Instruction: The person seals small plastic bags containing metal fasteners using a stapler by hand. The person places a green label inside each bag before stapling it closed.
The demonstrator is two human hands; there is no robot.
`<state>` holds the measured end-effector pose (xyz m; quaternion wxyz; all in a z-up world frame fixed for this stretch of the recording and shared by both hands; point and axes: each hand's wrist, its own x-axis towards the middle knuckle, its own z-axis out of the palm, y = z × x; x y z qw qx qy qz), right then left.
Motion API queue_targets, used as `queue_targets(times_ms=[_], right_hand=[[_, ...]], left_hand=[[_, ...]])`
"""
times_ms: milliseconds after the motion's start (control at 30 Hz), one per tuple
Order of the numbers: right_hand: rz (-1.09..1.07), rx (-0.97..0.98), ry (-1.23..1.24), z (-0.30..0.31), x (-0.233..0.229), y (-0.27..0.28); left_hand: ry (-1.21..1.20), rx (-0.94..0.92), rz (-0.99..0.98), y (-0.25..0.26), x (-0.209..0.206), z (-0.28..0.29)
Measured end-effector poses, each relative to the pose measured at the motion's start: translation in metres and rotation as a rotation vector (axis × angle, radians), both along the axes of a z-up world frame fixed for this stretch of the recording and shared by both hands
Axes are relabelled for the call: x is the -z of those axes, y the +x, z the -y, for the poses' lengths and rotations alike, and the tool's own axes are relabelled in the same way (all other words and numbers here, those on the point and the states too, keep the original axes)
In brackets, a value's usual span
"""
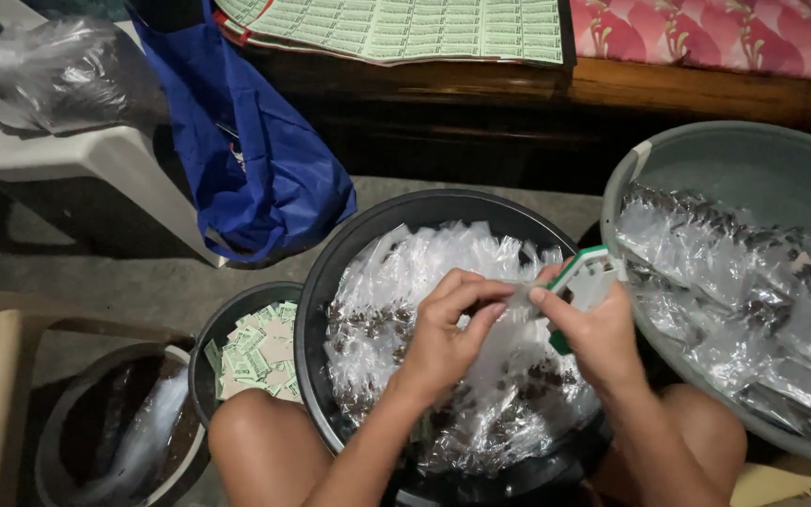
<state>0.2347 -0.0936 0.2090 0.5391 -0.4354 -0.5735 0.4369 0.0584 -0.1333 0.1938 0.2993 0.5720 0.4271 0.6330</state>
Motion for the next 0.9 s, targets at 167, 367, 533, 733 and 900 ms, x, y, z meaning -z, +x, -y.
queue_targets(times_ms=[167, 367, 533, 733, 900], right_hand=[[0.045, 0.180, 0.194, -0.002, -0.013, -0.018], [0.082, 0.201, 0.061, -0.032, 0.025, -0.045], [0.076, 0.143, -0.039, -0.041, 0.058, -0.054], [0.432, 0.266, -0.501, -0.041, 0.135, 0.031], [0.359, -0.026, -0.481, -0.029, 0.148, 0.067]], left_hand=[[-0.092, -0.114, -0.022, 0.007, 0.018, -0.006], [-0.197, -0.085, -0.184, 0.016, 0.026, -0.004], [-0.242, -0.149, -0.199, 0.020, 0.055, 0.004], [-0.428, -0.114, -0.096, 0.005, 0.143, 0.027], [-0.516, -0.027, 0.022, 0.005, 0.125, -0.005]])
